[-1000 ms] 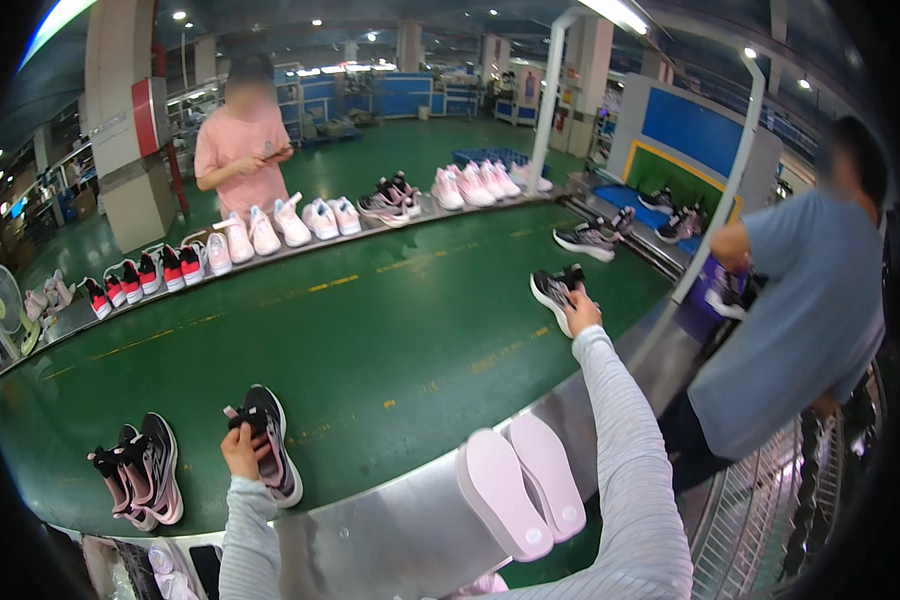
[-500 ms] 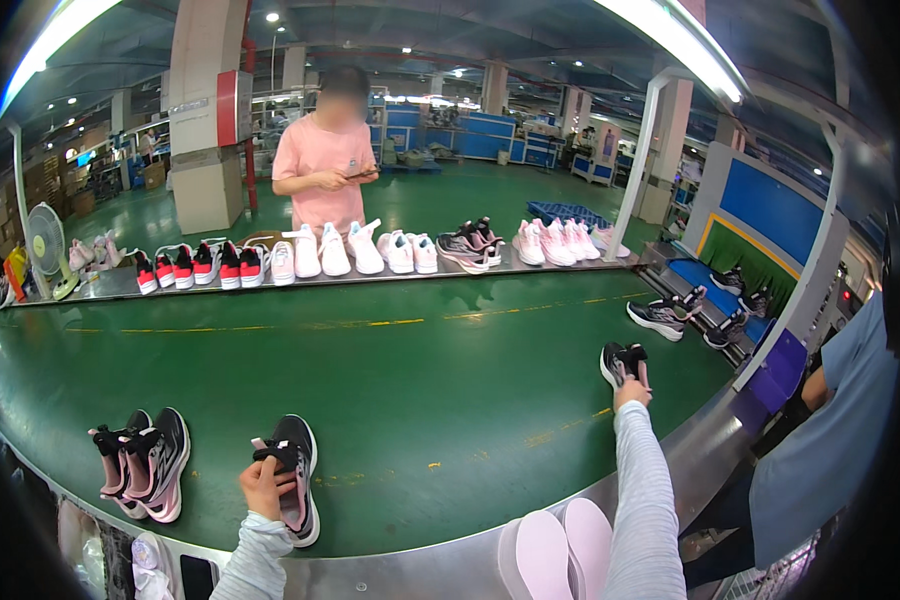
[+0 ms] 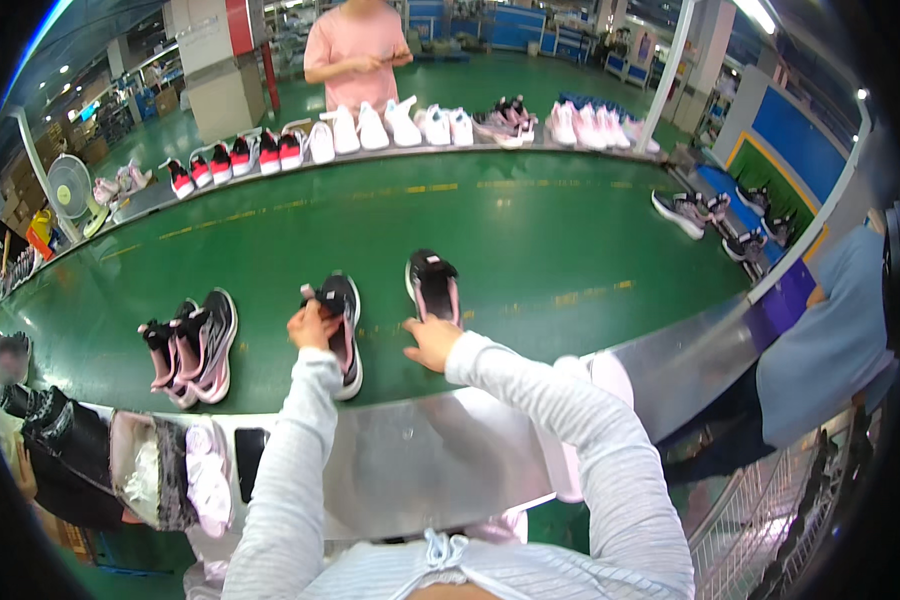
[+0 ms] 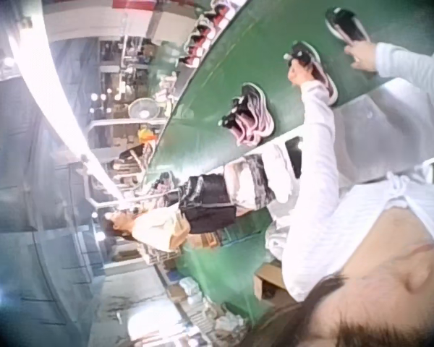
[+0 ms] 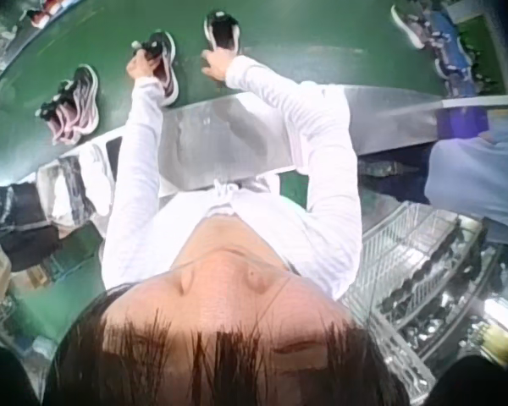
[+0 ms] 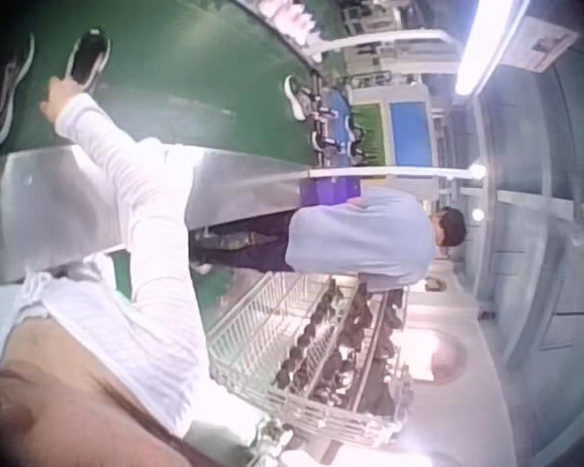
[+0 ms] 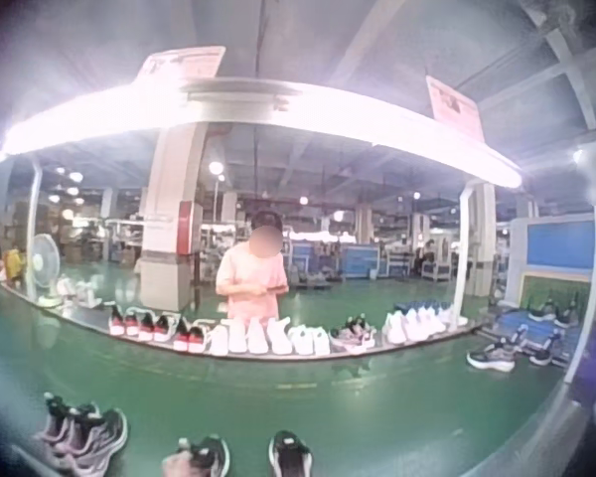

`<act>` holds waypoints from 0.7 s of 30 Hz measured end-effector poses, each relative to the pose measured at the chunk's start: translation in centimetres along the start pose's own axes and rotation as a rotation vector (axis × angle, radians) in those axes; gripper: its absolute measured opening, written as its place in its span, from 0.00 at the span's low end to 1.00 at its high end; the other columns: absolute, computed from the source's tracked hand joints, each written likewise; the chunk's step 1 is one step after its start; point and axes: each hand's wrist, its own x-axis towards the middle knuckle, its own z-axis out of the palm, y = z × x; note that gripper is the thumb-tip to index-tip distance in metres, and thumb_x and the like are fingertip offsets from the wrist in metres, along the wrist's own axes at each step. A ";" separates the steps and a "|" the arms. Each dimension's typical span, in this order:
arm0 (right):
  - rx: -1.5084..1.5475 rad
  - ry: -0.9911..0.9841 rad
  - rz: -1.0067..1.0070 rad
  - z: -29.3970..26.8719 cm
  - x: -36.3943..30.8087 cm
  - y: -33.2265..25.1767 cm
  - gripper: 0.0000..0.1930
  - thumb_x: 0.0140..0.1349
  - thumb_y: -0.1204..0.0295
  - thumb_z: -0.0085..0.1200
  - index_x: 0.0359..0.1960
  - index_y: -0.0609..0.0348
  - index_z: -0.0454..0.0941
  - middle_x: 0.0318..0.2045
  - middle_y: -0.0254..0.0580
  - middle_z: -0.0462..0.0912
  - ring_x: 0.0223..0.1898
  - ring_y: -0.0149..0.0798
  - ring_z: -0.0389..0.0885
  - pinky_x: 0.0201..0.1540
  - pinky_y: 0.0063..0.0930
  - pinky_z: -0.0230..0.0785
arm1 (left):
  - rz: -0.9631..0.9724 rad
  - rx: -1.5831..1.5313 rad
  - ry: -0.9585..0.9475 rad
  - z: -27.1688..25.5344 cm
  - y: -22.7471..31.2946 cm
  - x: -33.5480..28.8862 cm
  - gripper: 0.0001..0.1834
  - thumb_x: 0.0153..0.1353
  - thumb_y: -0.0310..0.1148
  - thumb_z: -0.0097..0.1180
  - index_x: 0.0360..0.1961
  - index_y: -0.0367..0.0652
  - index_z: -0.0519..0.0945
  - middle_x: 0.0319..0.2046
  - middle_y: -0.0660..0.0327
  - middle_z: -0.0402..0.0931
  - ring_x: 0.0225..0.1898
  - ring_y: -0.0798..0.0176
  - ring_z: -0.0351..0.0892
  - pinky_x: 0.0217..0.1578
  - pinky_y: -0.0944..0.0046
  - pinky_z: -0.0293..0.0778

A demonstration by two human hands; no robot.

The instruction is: The person repeatedly picks up pink shoe insoles and inserts them into black and pink sneakers on a conveyor belt. The person handles the shoes and insoles one at a time, placing the insoles inside the shoes and then moving the shoes along the belt.

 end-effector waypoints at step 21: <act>-0.244 0.361 1.080 -1.4 -26.0 8.0 0.33 0.45 0.57 0.52 0.54 0.55 0.56 0.43 0.50 0.69 0.40 0.48 0.72 0.43 0.36 0.65 | 0.431 0.205 0.126 -0.8 -1.7 0.1 0.08 0.48 0.33 0.46 0.15 0.46 0.72 0.16 0.58 0.71 0.16 0.58 0.70 0.16 0.59 0.67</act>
